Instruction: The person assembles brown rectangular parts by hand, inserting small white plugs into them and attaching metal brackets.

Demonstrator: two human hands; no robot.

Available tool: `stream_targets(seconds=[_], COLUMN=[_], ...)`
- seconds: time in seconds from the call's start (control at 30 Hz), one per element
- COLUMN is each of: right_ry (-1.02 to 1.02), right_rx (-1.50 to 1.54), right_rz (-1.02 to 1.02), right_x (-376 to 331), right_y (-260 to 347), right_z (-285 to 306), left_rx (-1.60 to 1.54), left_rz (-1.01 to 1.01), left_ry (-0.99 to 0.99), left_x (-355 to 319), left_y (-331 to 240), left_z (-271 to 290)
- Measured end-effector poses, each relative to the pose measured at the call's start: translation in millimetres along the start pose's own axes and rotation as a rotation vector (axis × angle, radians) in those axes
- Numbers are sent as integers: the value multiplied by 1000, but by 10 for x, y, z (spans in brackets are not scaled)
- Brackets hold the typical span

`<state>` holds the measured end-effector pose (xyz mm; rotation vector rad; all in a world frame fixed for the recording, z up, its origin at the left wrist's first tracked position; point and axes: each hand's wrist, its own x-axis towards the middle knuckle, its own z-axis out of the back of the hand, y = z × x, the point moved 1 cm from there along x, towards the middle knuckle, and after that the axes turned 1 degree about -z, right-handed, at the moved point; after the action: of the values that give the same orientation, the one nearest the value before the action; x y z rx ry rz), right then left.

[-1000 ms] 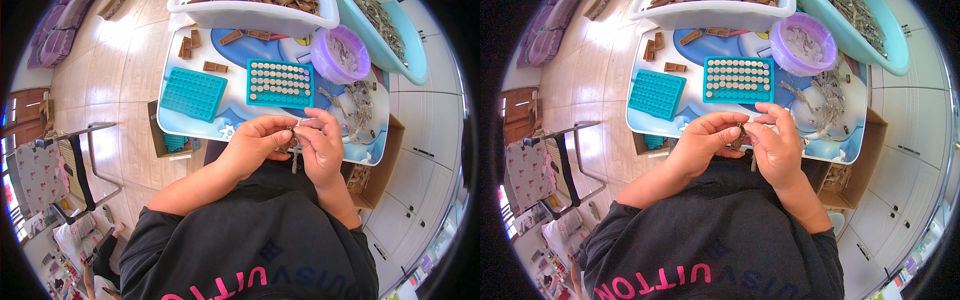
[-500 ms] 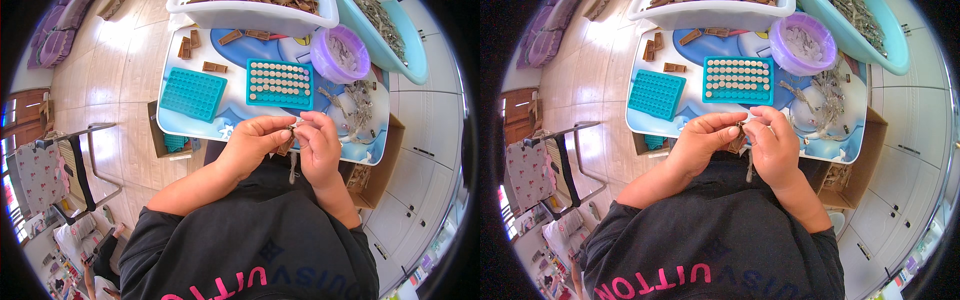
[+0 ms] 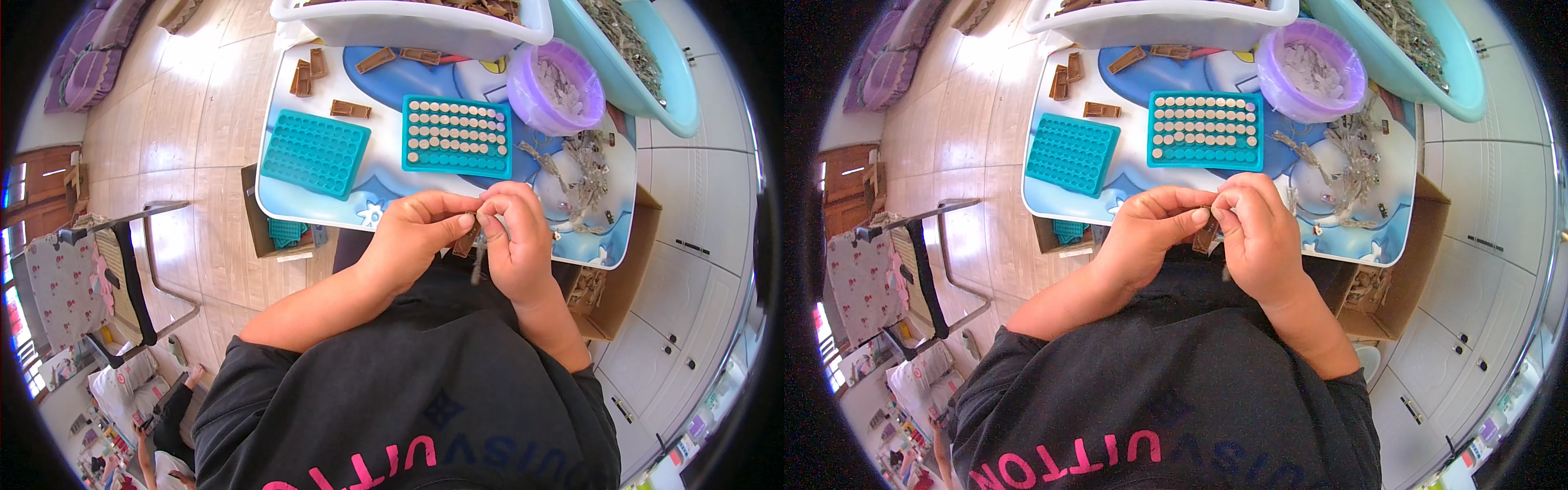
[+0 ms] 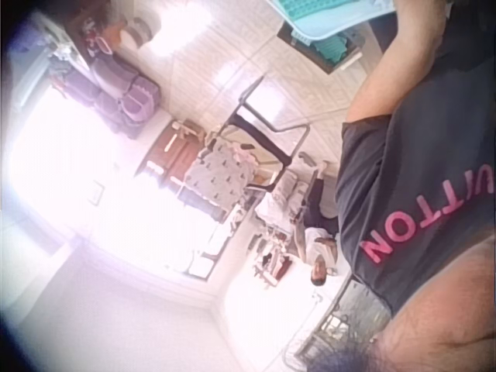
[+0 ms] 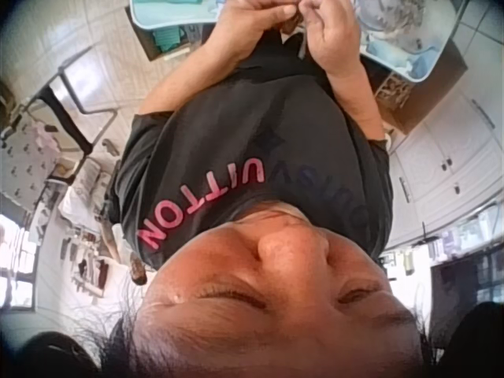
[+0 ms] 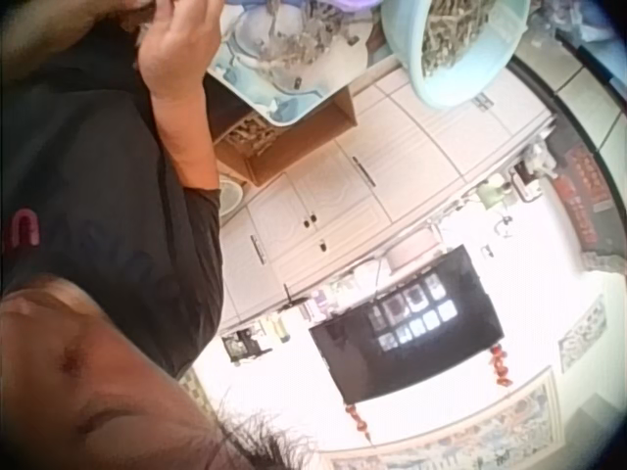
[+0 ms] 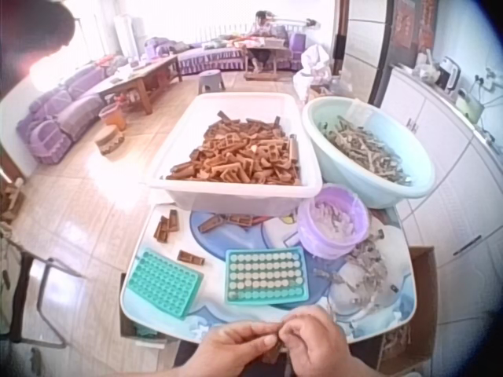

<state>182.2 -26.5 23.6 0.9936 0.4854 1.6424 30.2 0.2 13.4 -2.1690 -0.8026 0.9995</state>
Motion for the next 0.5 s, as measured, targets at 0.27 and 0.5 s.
stream_targets(seconds=[0.27,0.5], right_ry=[-22,-5], right_rx=[169,235], right_rz=[-105,-160], right_x=[-120,-112], right_y=[-12,4], right_z=[-18,-17], left_rx=[18,93], left_rz=[11,24], left_ry=[-107,-103], left_x=[17,-11], left_y=[25,-8], left_z=[-9,-24])
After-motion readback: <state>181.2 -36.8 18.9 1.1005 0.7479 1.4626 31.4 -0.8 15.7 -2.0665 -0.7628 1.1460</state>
